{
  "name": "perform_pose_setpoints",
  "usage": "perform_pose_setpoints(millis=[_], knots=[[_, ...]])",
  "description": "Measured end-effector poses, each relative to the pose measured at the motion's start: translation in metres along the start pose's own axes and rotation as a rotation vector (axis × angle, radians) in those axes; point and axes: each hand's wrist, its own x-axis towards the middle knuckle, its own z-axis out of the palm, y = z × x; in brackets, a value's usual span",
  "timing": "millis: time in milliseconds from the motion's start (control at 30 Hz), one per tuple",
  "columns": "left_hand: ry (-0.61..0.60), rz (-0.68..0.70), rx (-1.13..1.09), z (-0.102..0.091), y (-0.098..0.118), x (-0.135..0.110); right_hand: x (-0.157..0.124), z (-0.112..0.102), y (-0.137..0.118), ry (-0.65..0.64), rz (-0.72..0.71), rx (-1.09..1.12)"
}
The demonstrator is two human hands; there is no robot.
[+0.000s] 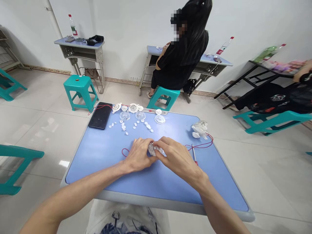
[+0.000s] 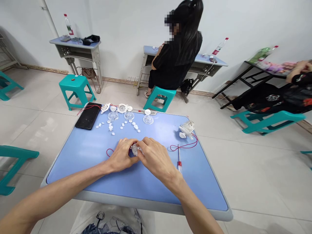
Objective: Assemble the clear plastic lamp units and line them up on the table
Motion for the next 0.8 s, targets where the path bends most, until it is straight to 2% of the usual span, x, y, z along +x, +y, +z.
perform_pose_setpoints(millis=[433, 800], knots=[[-0.03, -0.01, -0.049, -0.0034, -0.0003, 0.0008, -0.0001, 0.0029, 0.0034, -0.05, 0.027, 0.086], [-0.022, -0.018, -0.065, -0.0038, 0.0005, 0.0011, -0.0017, 0.0028, 0.0049, 0.015, 0.019, 0.165]])
